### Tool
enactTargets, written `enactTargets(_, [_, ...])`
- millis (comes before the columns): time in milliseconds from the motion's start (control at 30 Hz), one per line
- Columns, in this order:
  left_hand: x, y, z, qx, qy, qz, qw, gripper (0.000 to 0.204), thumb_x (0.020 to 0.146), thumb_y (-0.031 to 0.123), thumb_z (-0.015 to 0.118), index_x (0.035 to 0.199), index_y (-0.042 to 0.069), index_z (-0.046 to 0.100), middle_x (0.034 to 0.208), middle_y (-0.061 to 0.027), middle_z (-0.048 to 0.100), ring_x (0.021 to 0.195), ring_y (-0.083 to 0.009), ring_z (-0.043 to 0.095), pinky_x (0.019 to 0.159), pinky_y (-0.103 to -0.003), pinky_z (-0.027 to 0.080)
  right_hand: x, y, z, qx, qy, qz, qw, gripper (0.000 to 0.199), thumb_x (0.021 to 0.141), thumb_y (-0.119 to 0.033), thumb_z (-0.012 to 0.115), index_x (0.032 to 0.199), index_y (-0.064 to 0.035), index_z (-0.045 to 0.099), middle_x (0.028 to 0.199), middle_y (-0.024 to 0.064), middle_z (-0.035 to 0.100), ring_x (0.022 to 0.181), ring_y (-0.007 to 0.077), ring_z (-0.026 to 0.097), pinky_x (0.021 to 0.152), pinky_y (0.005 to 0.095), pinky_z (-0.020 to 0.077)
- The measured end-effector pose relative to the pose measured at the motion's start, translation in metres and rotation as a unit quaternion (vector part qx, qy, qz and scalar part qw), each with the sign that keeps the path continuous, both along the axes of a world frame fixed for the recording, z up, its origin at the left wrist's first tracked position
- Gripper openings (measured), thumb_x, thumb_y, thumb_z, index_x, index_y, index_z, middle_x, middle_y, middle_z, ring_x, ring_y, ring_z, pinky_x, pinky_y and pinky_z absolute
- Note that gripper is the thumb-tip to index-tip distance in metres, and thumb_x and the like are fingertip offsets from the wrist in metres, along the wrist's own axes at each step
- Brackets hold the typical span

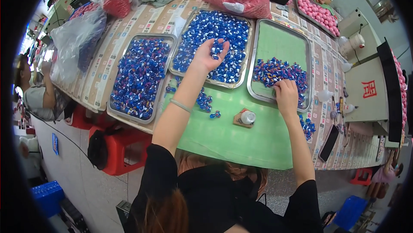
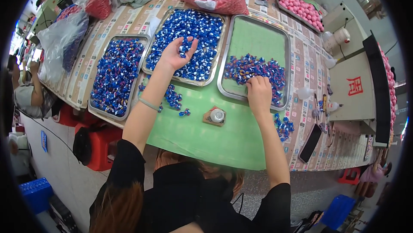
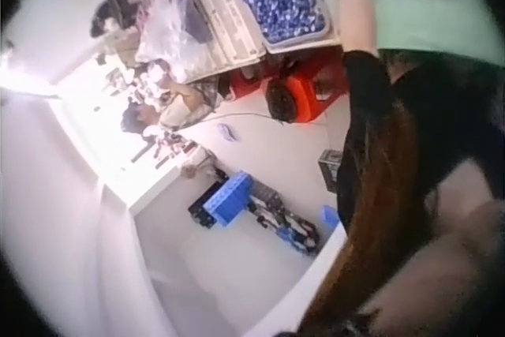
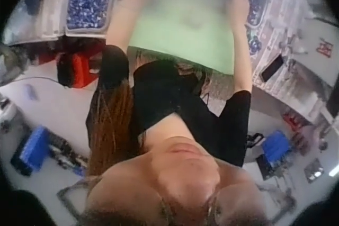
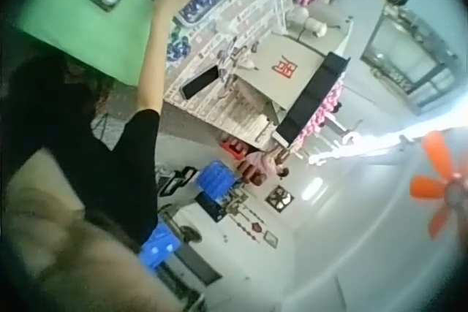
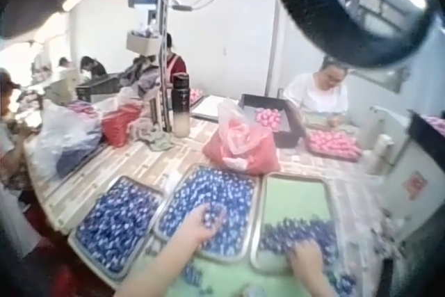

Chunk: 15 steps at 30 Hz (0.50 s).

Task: Assembling small blue plastic toy components using glue at a factory workbench.

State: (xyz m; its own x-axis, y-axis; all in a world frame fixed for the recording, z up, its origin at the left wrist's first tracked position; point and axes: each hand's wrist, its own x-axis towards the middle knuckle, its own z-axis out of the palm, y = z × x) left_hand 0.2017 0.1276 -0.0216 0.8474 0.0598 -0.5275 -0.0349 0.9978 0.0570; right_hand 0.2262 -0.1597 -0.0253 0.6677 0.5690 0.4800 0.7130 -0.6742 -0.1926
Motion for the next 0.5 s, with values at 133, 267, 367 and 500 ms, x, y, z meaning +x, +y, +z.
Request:
enactTargets(133, [-0.007, 0.012, -0.017, -0.072, -0.098, -0.043, 0.992, 0.026, 0.088, 0.027, 0.050, 0.098, 0.002, 0.051, 0.086, -0.0102, 0.054, 0.058, -0.0104, 0.046, 0.045, -0.016, 0.042, -0.008, 0.001, 0.003, 0.127, 0.094, -0.043, 0.986, 0.005, 0.079, -0.005, 0.057, 0.081, -0.0011, 0.055, 0.074, 0.0088, 0.057, 0.069, 0.0210, 0.055, 0.061, 0.0316, 0.0432])
enactTargets(267, [-0.026, 0.000, 0.002, -0.081, -0.088, -0.053, 0.991, 0.032, 0.086, 0.030, 0.053, 0.099, 0.001, 0.051, 0.079, -0.0051, 0.053, 0.065, -0.0113, 0.052, 0.051, -0.017, 0.048, -0.005, -0.003, 0.004, 0.388, 0.364, -0.029, 0.846, 0.011, 0.085, -0.006, 0.052, 0.094, 0.0003, 0.056, 0.081, 0.0037, 0.058, 0.069, 0.0096, 0.057, 0.058, 0.0215, 0.0451])
enactTargets(367, [-0.042, -0.016, 0.009, -0.030, -0.090, -0.035, 0.995, 0.031, 0.088, 0.025, 0.050, 0.094, -0.005, 0.050, 0.095, -0.0173, 0.056, 0.080, -0.0239, 0.059, 0.063, -0.026, 0.055, 0.002, -0.010, 0.002, 0.508, 0.485, -0.021, 0.712, 0.021, 0.085, -0.006, 0.052, 0.105, 0.0005, 0.053, 0.088, 0.0042, 0.056, 0.074, 0.0129, 0.057, 0.066, 0.0229, 0.0462])
enactTargets(500, [-0.078, -0.031, 0.005, -0.081, -0.128, -0.110, 0.982, 0.026, 0.087, 0.021, 0.051, 0.105, 0.003, 0.051, 0.085, -0.0084, 0.054, 0.064, -0.0107, 0.051, 0.044, -0.016, 0.045, 0.003, -0.013, 0.003, 0.582, 0.524, 0.003, 0.622, 0.017, 0.085, -0.009, 0.053, 0.101, -0.0018, 0.053, 0.089, 0.0045, 0.058, 0.075, 0.0137, 0.056, 0.070, 0.0238, 0.0451])
